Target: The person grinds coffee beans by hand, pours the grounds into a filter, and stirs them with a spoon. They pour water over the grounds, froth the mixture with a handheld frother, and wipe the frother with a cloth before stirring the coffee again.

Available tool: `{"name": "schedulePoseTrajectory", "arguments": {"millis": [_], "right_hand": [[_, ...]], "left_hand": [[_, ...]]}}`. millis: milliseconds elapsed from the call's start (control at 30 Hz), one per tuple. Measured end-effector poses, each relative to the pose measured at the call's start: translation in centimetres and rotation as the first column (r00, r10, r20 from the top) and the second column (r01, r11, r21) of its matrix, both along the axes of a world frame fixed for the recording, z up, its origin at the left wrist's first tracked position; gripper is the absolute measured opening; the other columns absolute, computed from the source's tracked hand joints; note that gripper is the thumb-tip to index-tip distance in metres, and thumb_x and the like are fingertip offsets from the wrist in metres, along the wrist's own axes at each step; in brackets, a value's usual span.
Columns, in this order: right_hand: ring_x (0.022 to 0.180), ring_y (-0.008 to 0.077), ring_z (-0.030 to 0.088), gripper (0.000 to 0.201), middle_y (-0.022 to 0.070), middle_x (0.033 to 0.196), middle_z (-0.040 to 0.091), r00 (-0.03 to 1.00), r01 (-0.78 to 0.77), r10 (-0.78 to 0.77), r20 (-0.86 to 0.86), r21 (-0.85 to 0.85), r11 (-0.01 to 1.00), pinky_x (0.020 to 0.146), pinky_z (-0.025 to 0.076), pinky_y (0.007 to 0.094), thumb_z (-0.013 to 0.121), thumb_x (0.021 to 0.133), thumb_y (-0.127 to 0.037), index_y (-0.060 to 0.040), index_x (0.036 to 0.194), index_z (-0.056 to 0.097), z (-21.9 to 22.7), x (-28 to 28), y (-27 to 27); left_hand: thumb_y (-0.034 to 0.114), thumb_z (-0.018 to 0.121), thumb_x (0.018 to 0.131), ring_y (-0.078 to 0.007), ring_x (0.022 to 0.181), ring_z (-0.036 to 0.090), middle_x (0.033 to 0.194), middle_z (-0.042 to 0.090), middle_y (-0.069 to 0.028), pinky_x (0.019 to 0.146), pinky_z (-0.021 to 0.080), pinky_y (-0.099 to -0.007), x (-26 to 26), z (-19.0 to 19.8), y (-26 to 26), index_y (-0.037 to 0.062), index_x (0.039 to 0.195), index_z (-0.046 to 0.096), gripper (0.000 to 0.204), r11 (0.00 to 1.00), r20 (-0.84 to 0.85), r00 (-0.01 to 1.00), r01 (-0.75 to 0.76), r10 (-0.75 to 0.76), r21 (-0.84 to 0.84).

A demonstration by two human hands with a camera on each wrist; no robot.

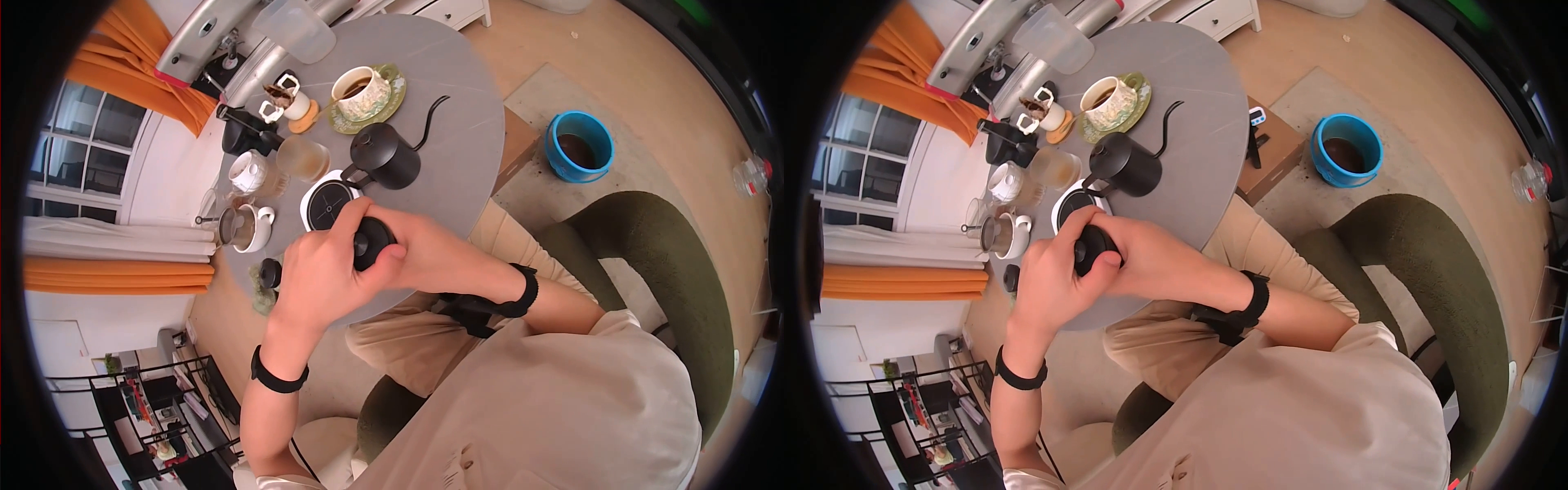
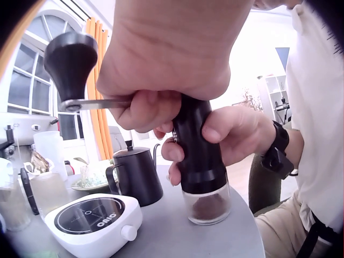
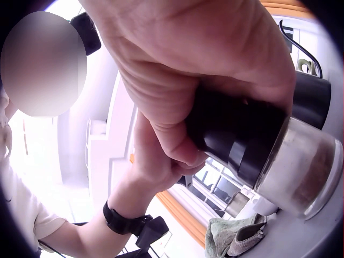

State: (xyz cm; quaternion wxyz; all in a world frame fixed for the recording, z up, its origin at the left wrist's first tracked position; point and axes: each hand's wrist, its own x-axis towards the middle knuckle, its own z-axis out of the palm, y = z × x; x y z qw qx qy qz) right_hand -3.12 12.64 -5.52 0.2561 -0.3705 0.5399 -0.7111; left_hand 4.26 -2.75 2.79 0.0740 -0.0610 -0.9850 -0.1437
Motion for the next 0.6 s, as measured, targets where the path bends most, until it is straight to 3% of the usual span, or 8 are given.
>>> {"name": "schedulePoseTrajectory", "arguments": {"millis": [100,233,267,367,467,600], "right_hand": [[0.092,0.0268,0.07,0.046,0.0119,0.101,0.073,0.999,0.041,-0.042,0.017,0.026,0.999,0.082,0.055,0.0375,0.078,0.087,-0.017,-0.0037,0.126,0.06,0.1,0.3,0.0],[0.092,0.0321,0.07,0.044,0.0144,0.101,0.072,0.994,0.11,-0.109,-0.022,0.029,0.994,0.082,0.055,0.0395,0.078,0.086,-0.016,-0.0031,0.124,0.06,0.3,0.6,-0.1],[0.093,0.0339,0.069,0.044,0.0153,0.102,0.072,0.992,0.125,-0.124,-0.018,0.03,0.992,0.082,0.055,0.0402,0.079,0.085,-0.016,-0.0032,0.124,0.06,0.5,0.8,-0.1],[0.094,0.0385,0.068,0.044,0.0173,0.103,0.072,0.987,0.159,-0.159,-0.031,0.026,0.987,0.083,0.055,0.0425,0.079,0.084,-0.015,-0.0038,0.123,0.061,0.4,1.0,-0.3],[0.095,0.0406,0.068,0.045,0.0183,0.103,0.072,0.982,0.174,-0.172,-0.077,0.019,0.985,0.084,0.054,0.044,0.08,0.083,-0.015,-0.0041,0.122,0.061,0.1,0.8,-0.3],[0.096,0.042,0.067,0.045,0.0193,0.102,0.071,0.993,0.114,-0.113,-0.047,0.021,0.993,0.083,0.054,0.0449,0.08,0.082,-0.014,-0.0039,0.121,0.061,0.9,0.4,0.2]], "left_hand": [[0.045,0.079,0.088,-0.0376,0.058,0.069,0.059,0.064,-0.014,0.055,0.054,-0.0447,0.0,0.6,0.4,0.005,0.13,0.067,0.059,0.999,0.034,0.999,-0.04,0.04,-0.008],[0.038,0.074,0.092,-0.0378,0.057,0.068,0.06,0.064,-0.0155,0.055,0.055,-0.0443,0.0,0.2,0.9,0.0054,0.127,0.07,0.048,0.992,0.019,0.994,-0.106,0.105,0.074],[0.031,0.067,0.096,-0.0389,0.056,0.068,0.06,0.065,-0.017,0.055,0.055,-0.0454,0.0,0.2,1.0,0.0054,0.124,0.071,0.038,0.984,0.046,0.989,-0.141,0.137,0.106],[0.028,0.061,0.099,-0.0405,0.056,0.068,0.06,0.065,-0.0185,0.056,0.055,-0.0476,-0.2,0.1,1.0,0.0063,0.122,0.072,0.034,0.987,0.024,0.993,-0.117,0.116,0.11],[0.021,0.055,0.102,-0.0377,0.055,0.065,0.06,0.061,-0.0171,0.056,0.051,-0.0414,-0.1,-0.1,0.8,0.0077,0.126,0.073,0.033,0.994,0.006,0.996,-0.085,0.085,0.065],[0.023,0.054,0.102,-0.0392,0.06,0.067,0.066,0.064,-0.0179,0.061,0.053,-0.0427,0.0,0.1,1.3,0.0079,0.128,0.07,0.034,0.99,0.026,0.99,-0.139,0.139,0.001]]}}
